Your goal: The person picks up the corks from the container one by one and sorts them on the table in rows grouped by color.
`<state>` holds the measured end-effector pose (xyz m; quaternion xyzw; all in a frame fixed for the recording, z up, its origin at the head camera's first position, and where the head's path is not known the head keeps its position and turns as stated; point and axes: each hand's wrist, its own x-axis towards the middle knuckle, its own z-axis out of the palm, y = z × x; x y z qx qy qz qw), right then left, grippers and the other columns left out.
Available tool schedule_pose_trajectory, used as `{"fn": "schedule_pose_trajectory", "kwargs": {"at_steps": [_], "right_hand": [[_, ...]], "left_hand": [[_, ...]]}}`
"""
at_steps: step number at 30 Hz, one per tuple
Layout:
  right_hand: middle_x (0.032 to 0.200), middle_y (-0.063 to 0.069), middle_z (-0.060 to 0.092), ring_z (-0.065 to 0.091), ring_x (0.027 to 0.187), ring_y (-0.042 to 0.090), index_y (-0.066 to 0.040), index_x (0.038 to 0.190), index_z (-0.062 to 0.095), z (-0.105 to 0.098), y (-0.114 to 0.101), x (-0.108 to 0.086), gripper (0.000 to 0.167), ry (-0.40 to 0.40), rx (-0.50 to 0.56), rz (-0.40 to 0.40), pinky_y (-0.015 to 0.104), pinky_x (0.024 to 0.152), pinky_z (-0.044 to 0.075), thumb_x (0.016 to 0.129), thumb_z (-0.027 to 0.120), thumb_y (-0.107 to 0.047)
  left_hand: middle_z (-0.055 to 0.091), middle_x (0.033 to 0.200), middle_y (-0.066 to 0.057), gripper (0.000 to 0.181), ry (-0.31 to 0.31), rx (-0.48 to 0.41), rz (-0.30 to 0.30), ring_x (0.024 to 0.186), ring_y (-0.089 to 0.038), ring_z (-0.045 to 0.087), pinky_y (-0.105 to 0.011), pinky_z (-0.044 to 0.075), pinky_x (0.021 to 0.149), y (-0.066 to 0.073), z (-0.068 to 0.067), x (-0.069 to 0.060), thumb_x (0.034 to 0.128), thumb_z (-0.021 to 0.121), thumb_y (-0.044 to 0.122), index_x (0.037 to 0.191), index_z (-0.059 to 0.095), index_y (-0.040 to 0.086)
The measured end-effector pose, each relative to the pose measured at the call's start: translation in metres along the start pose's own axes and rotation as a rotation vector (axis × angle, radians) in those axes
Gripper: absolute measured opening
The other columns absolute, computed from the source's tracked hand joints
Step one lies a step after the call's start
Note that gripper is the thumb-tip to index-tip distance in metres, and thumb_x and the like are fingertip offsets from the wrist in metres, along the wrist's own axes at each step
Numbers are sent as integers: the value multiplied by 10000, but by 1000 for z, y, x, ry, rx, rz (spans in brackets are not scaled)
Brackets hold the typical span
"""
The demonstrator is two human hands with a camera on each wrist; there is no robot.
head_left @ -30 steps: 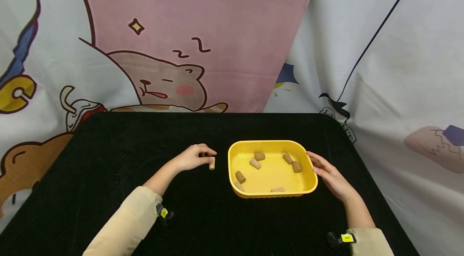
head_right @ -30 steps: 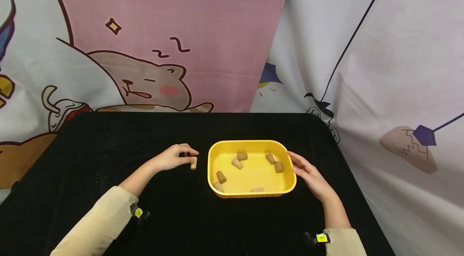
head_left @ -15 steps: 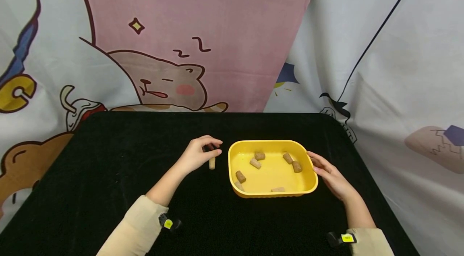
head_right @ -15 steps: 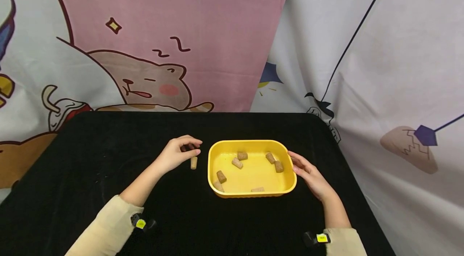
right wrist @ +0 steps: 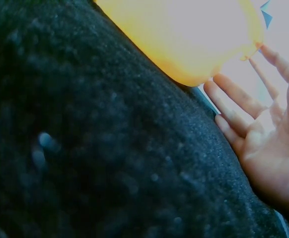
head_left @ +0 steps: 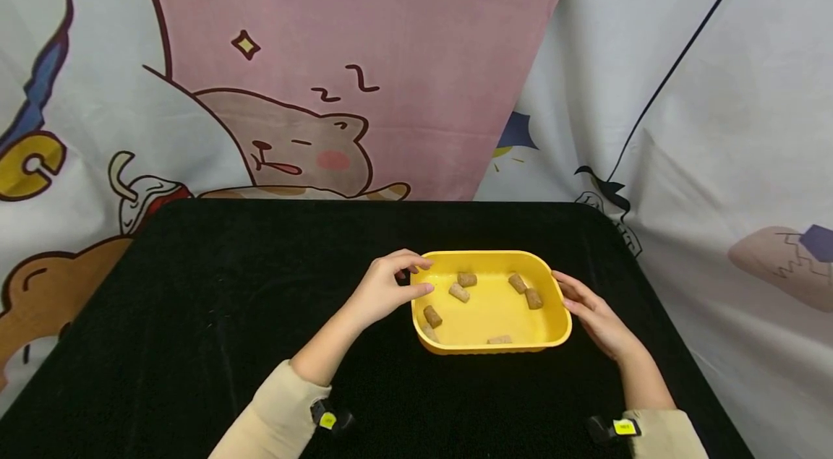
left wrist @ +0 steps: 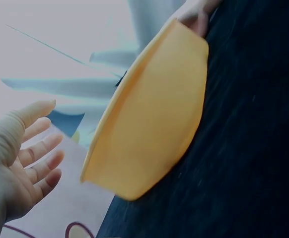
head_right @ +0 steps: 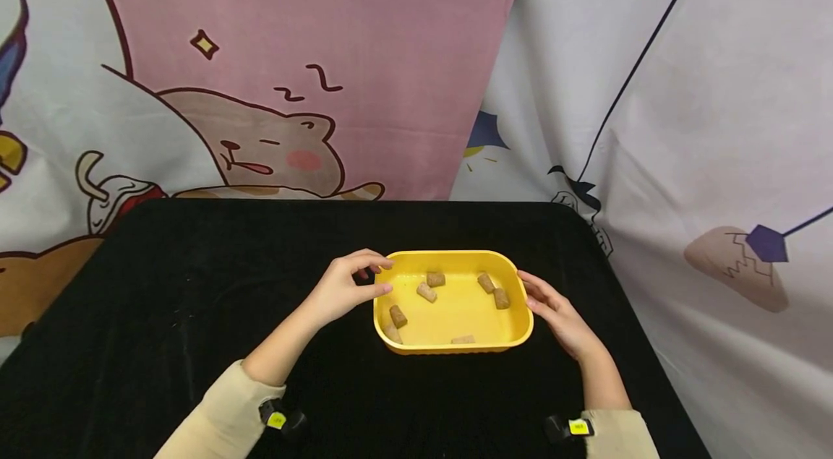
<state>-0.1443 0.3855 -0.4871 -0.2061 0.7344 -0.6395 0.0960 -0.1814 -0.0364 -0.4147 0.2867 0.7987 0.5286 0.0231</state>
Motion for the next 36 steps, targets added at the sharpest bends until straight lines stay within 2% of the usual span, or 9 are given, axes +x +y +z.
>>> {"fn": "schedule_pose_trajectory", "kwargs": {"at_steps": [6,10,16,20,27,31,36], "right_hand": [[1420,-68,433,449,1249,81,-20,1494,219,0,-1,0,472,1,-1,-6,213,958,383,1026,287,-25],[1417,-74,435,447,1249,78,-21,1495,219,1,-1,1,475,-2,-2,-7,211,958,381,1025,289,-22],[1408,-94,440,448,1242,64,-33,1498,218,1,-2,1,479,5,-4,23,208,955,379,1027,307,-40],[1408,-94,444,449,1242,64,-35,1498,217,1,-2,0,481,6,2,27,209,954,380,1027,313,-47],[1410,-107,433,440,1246,56,-37,1501,213,1,-1,0,483,4,-9,27,207,955,376,1027,307,-45],[1411,-102,434,439,1249,58,-33,1499,216,1,0,0,483,8,-10,28,208,957,375,1026,314,-45],[1415,-86,436,440,1249,64,-41,1500,222,1,0,1,484,2,5,11,208,959,375,1024,309,-33]], "left_hand": [[610,1136,5,399,-30,-10,-40,1035,-265,559,-469,473,850,10,18,2,803,777,246,1169,667,129],[605,1167,16,416,-42,21,-26,1032,-218,553,-469,465,863,16,27,5,799,785,255,1178,664,134],[613,1190,-40,468,-131,53,-36,1052,-233,556,-429,460,887,20,35,16,793,793,234,1216,638,109],[618,1199,-42,485,-199,86,-39,1061,-209,559,-373,468,891,18,37,26,786,799,218,1224,629,96],[638,1176,-59,470,-315,76,-55,1084,-226,559,-360,450,920,9,41,39,791,792,175,1218,624,74],[619,1199,-36,495,-337,113,-92,1083,-181,553,-292,448,897,5,43,43,786,794,192,1236,617,84],[609,1221,-26,472,-350,172,-139,1116,-199,539,-299,436,917,7,45,49,787,790,172,1226,631,102]]}}
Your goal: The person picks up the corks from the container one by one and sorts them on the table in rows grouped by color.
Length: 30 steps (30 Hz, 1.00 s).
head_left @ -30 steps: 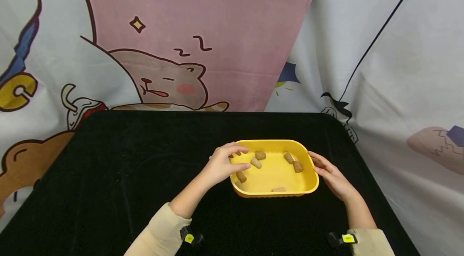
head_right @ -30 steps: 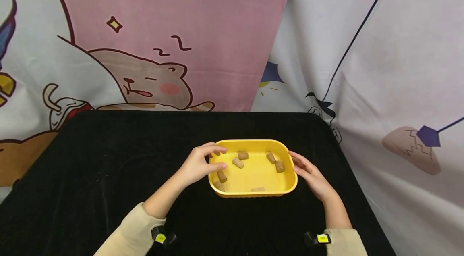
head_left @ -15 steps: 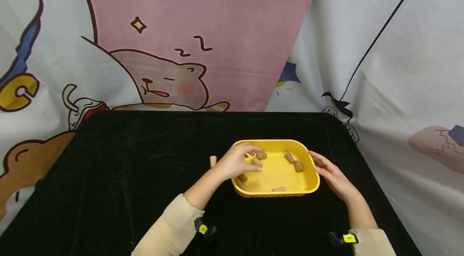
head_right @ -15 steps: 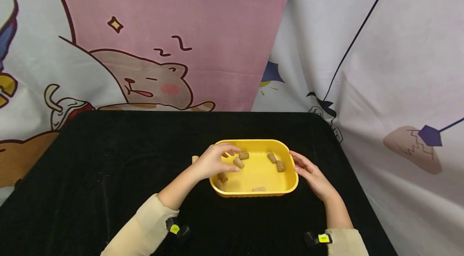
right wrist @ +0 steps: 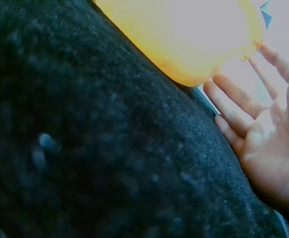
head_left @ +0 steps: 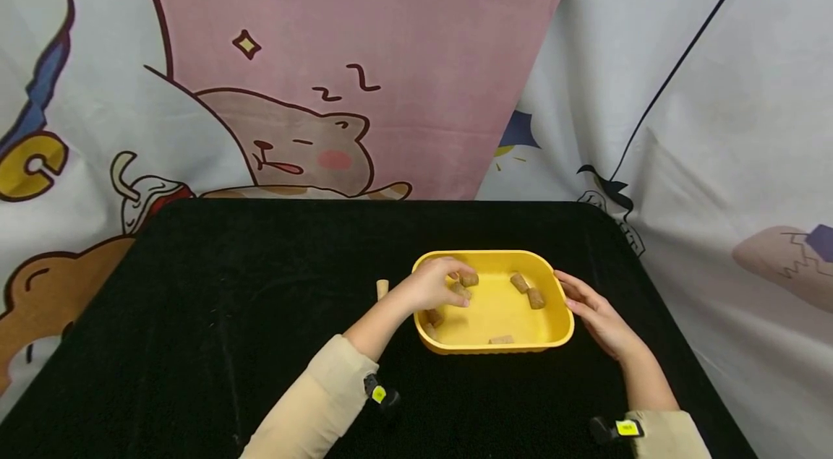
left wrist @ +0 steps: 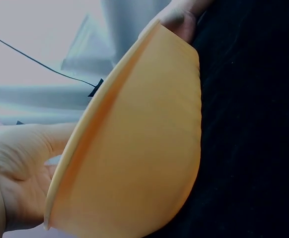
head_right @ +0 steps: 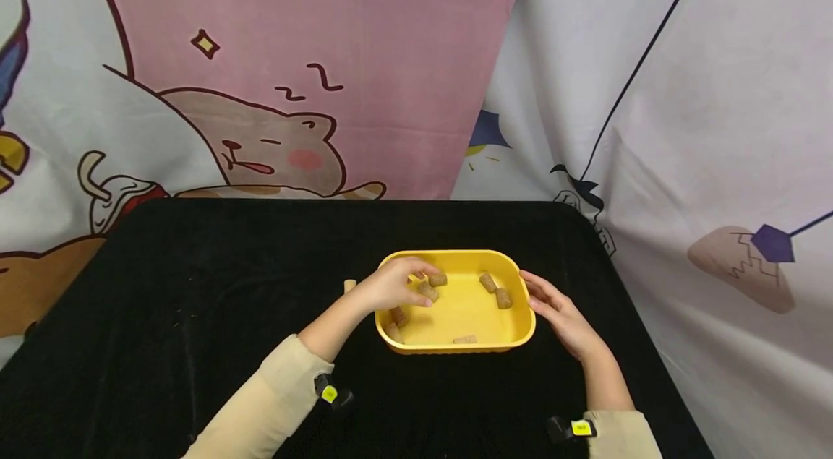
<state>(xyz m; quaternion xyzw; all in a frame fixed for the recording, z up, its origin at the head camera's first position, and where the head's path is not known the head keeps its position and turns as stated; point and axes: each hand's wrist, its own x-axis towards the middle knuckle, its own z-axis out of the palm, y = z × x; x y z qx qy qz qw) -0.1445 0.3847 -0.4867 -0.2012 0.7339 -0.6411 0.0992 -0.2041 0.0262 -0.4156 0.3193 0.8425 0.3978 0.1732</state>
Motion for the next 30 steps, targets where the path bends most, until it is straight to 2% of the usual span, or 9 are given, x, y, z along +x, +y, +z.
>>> {"fn": "schedule_pose_trajectory", "kwargs": {"at_steps": [6,14,18,24,30], "right_hand": [[1423,-70,426,439,1255,75,-43,1503,216,0,0,0,486,1,8,2,216,958,381,1024,300,-28],[1437,-60,418,438,1257,75,-46,1504,214,-1,1,-1,484,2,9,15,213,963,375,1028,301,-38],[1422,-63,428,446,1252,83,-40,1502,213,-1,1,-1,484,1,8,5,221,958,385,1025,292,-26],[1419,-65,432,449,1252,88,-38,1500,217,-1,0,0,481,-3,9,-7,225,957,391,1026,293,-29],[1421,-81,430,445,1256,83,-31,1500,212,-1,1,0,479,-7,14,-10,229,960,390,1026,279,-20]], "left_hand": [[636,1194,-5,408,-1,43,-71,1129,-204,540,-337,417,962,-1,2,9,789,790,143,1179,669,122],[650,1141,4,318,-40,24,-138,1010,-178,568,-282,459,853,-3,-1,17,815,772,158,1124,702,126],[655,1114,8,295,-50,56,-153,972,-163,567,-261,458,831,-4,0,21,815,761,97,1105,719,139],[651,1042,36,368,-32,72,-220,896,-124,531,-248,454,804,-6,6,24,799,727,-38,1103,729,170],[628,912,29,233,-10,13,-219,831,-138,527,-233,448,724,-8,11,26,791,775,88,1020,745,124]]}}
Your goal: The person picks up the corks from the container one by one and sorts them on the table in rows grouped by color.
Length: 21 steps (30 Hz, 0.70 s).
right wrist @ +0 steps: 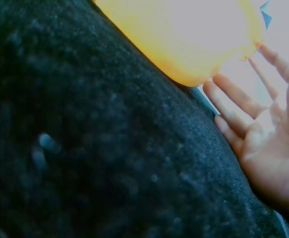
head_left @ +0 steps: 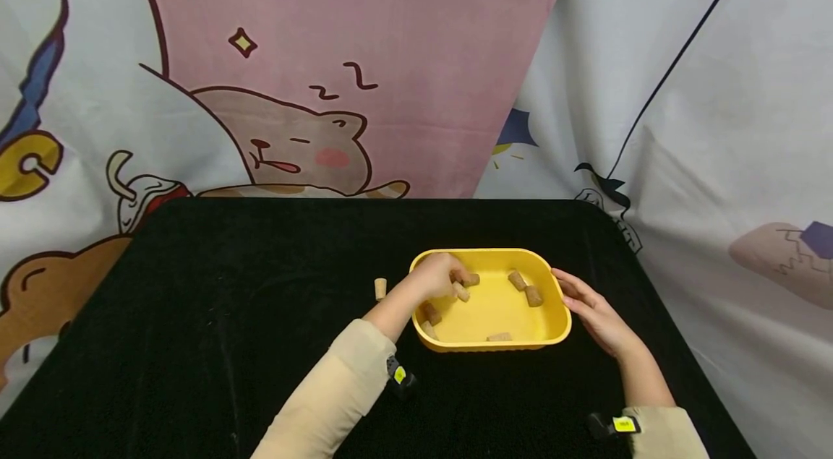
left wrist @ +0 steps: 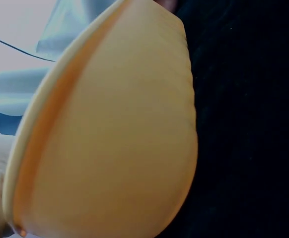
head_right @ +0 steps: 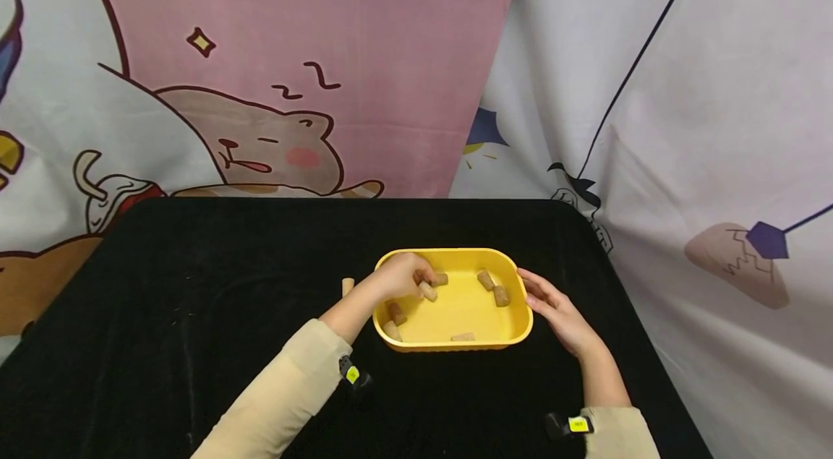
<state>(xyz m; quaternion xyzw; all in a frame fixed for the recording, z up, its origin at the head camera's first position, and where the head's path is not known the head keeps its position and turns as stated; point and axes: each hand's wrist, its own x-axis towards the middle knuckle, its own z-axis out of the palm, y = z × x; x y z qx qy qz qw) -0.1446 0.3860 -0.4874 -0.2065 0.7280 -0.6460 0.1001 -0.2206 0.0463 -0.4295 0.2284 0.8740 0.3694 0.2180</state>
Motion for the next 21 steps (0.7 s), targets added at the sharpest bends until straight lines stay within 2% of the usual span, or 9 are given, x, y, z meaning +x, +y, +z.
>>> {"fn": "schedule_pose_trajectory", "kwargs": {"at_steps": [5,12,15,21], "right_hand": [[1420,-84,431,444,1257,80,-37,1500,218,0,1,0,477,7,-15,2,228,959,391,1028,286,-29],[1411,-93,439,446,1252,78,-37,1500,220,2,1,0,482,8,-23,-3,224,957,389,1024,297,-26],[1413,-94,436,442,1255,76,-36,1501,217,1,1,-1,486,5,-25,-8,224,958,388,1022,295,-20],[1415,-84,438,442,1253,76,-35,1500,220,1,1,-1,483,4,-22,-4,215,960,380,1024,299,-27]], "left_hand": [[606,924,37,149,-5,-23,-19,845,-149,524,-235,471,673,-1,4,3,794,778,114,936,734,113],[621,864,51,86,-13,4,20,817,-125,532,-211,458,682,-4,6,7,796,772,58,856,740,110],[625,886,57,71,-20,-5,10,823,-125,529,-216,456,699,-3,6,6,800,774,81,855,742,113],[641,868,60,89,1,-11,39,795,-116,528,-207,456,699,-2,5,6,787,784,68,864,752,101]]}}
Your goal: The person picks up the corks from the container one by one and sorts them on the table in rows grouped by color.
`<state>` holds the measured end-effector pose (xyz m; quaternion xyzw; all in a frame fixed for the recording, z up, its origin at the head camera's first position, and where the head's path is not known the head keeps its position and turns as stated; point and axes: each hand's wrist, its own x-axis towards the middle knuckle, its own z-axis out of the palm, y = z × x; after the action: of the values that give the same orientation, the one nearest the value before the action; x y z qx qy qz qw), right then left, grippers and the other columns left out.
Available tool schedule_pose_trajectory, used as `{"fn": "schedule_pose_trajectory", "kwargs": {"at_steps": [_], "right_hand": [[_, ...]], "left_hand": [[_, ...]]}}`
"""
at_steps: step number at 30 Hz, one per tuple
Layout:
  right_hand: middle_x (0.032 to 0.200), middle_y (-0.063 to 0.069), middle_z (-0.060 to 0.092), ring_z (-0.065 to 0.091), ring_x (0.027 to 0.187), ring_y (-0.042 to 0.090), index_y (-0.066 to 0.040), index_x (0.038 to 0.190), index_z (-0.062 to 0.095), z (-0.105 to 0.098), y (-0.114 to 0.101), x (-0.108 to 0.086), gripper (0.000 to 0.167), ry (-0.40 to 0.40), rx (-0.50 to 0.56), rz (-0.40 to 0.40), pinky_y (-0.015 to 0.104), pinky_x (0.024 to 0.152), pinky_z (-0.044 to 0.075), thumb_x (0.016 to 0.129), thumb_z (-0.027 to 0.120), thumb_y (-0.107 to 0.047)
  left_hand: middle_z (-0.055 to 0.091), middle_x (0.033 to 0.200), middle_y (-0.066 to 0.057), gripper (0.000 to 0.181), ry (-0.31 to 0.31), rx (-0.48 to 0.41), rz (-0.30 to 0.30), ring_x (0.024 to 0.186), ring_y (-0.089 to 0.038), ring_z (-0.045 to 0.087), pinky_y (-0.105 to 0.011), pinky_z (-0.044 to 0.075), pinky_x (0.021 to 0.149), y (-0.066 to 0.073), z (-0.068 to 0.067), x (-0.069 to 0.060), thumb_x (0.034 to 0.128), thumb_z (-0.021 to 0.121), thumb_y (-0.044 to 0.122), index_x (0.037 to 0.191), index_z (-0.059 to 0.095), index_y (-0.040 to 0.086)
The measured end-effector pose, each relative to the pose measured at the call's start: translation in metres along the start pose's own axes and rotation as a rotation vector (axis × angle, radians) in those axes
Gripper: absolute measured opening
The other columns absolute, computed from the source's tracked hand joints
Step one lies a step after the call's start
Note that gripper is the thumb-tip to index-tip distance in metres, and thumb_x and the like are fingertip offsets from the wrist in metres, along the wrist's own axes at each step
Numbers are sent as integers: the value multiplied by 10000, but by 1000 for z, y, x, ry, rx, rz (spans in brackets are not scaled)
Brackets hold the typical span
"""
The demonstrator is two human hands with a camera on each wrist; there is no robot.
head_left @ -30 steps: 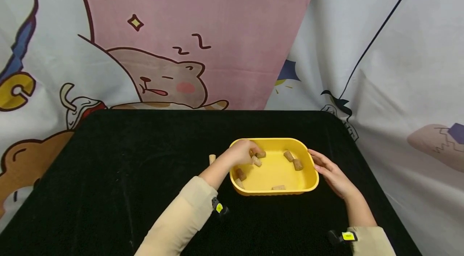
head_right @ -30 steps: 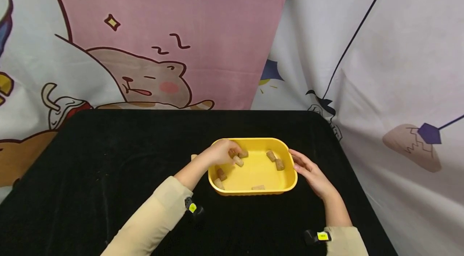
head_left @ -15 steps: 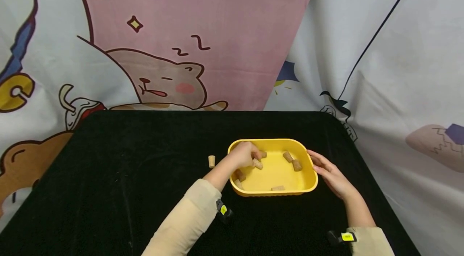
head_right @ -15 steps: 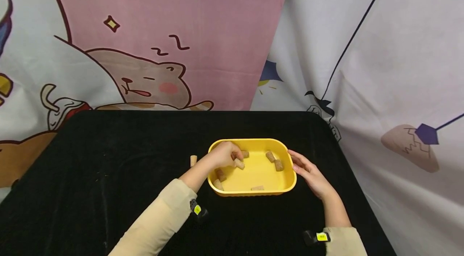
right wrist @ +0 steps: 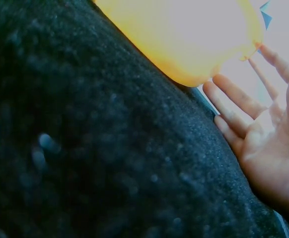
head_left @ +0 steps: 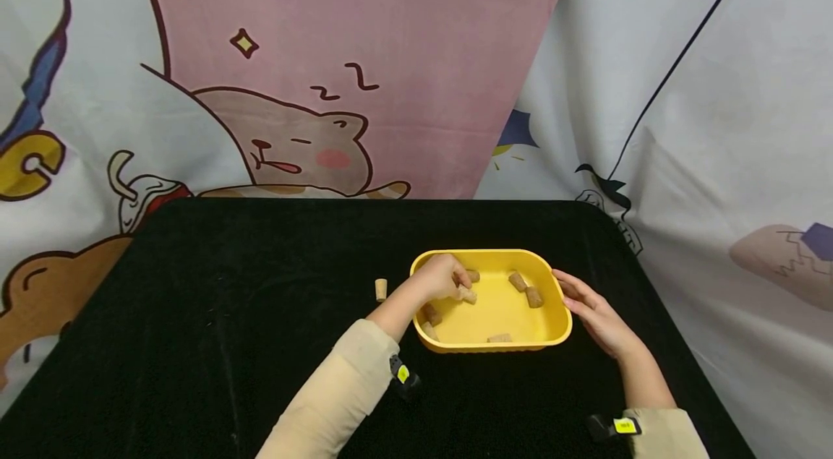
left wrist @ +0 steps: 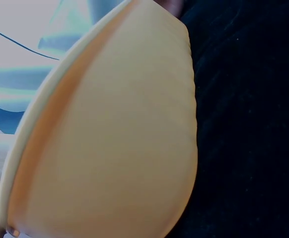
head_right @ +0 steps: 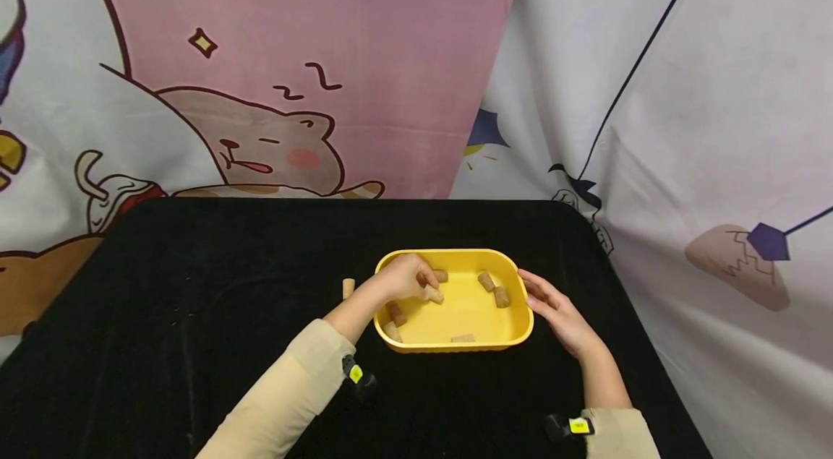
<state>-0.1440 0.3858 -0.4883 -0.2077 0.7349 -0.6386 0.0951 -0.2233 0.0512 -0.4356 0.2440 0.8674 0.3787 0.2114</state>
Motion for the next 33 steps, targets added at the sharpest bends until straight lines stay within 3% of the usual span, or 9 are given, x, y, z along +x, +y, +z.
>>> {"fn": "schedule_pose_trajectory", "kwargs": {"at_steps": [5,12,20,33], "right_hand": [[1412,-91,434,439,1252,66,-37,1501,218,0,0,1,483,0,-6,7,210,957,377,1025,305,-35],[1412,-88,437,448,1248,71,-35,1500,219,-1,0,1,484,-3,-8,3,216,956,383,1025,311,-35],[1418,-80,434,439,1259,81,-32,1499,216,-1,2,1,486,-3,-5,-4,223,960,386,1020,303,-21],[1413,-78,440,449,1251,81,-34,1498,222,-1,0,1,481,-3,8,1,227,961,390,1023,295,-17]], "left_hand": [[644,881,57,100,19,-33,5,778,-114,529,-210,457,698,1,-1,-1,780,789,59,865,755,99],[657,990,56,190,50,-64,4,909,-129,515,-258,440,852,8,-8,-7,789,762,5,941,771,120],[629,933,60,131,60,-97,53,810,-114,569,-223,495,688,18,-22,-16,810,762,56,876,758,168],[667,909,48,156,101,-185,173,774,-113,609,-238,513,663,34,-48,-38,792,789,103,940,746,122]]}}
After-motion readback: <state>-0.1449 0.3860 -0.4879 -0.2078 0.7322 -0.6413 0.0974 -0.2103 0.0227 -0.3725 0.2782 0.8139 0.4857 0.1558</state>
